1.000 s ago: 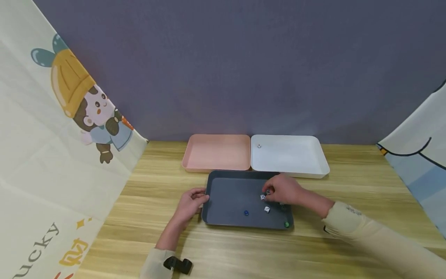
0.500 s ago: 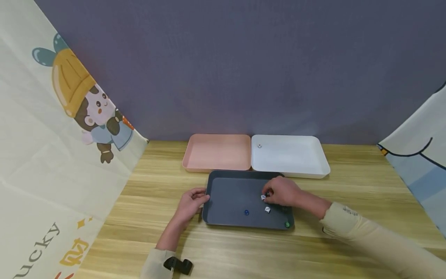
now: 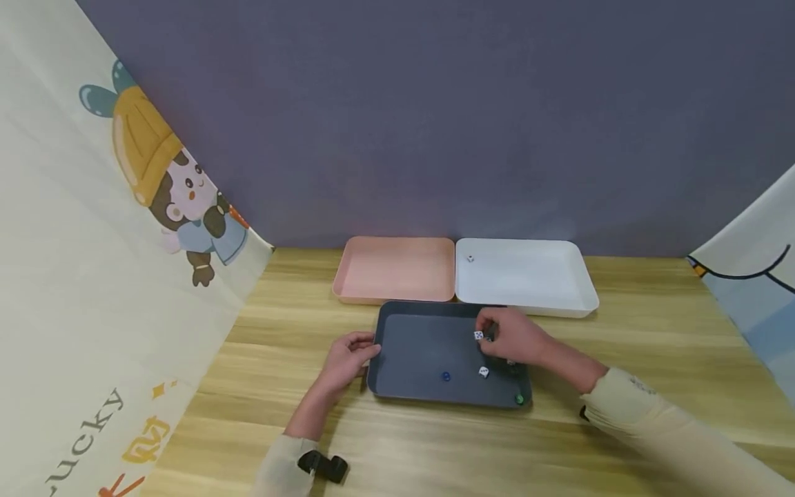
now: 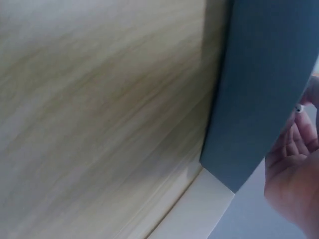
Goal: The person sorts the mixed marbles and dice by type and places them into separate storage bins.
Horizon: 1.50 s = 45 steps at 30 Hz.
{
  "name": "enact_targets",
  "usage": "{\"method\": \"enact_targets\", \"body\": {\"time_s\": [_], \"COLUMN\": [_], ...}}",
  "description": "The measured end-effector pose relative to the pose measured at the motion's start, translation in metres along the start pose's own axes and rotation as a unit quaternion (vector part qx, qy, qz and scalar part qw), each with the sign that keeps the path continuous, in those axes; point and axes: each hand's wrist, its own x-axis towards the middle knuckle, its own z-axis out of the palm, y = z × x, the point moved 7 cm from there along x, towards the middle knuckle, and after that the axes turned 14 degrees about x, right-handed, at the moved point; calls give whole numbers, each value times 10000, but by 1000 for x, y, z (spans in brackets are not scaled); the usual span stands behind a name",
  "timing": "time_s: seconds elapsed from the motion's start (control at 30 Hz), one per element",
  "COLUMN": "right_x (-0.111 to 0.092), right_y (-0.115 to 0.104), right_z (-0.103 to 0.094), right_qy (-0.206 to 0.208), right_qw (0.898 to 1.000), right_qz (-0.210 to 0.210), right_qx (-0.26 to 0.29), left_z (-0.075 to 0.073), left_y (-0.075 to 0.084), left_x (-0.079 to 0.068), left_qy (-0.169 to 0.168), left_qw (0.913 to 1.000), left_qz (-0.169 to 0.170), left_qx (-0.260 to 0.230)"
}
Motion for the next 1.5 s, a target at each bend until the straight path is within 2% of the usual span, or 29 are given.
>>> {"method": "enact_targets", "body": {"time_s": [0.17, 0.27, 0.4, 0.57, 0.73, 0.87, 1.07, 1.33, 1.5], "right_x": [2, 2, -4, -16, -15, -9, 16, 76, 107], "right_y": [-11, -18, -32, -50, -62, -62, -47, -10, 14], "right_z": [-20, -30, -47, -66, -72, -75, -89, -115, -127], "right_qy": [317, 520, 960, 1446, 1517, 1471, 1528, 1668, 1500], "right_qw": [9983, 9945, 9840, 9720, 9694, 9713, 9765, 9842, 9879], "right_qz": [-344, -453, -852, -1307, -1363, -1333, -1049, -430, 91], "right_qx": [346, 785, 1238, 1316, 1370, 1308, 1098, 401, 382], "left_z": [6, 6, 9, 13, 8, 6, 8, 10, 9], "left_y": [3, 6, 10, 9, 7, 3, 1, 3, 1], "left_x": [6, 7, 12, 17, 19, 19, 19, 21, 21], "left_qy": [141, 227, 283, 239, 408, 478, 465, 437, 484], "left_qw": [9996, 9994, 9991, 9988, 9984, 9982, 9982, 9982, 9980], "left_qz": [-96, -93, -91, -208, -160, -139, -85, -44, -108], "left_qx": [-203, -253, -315, -369, -353, -344, -376, -397, -401]}}
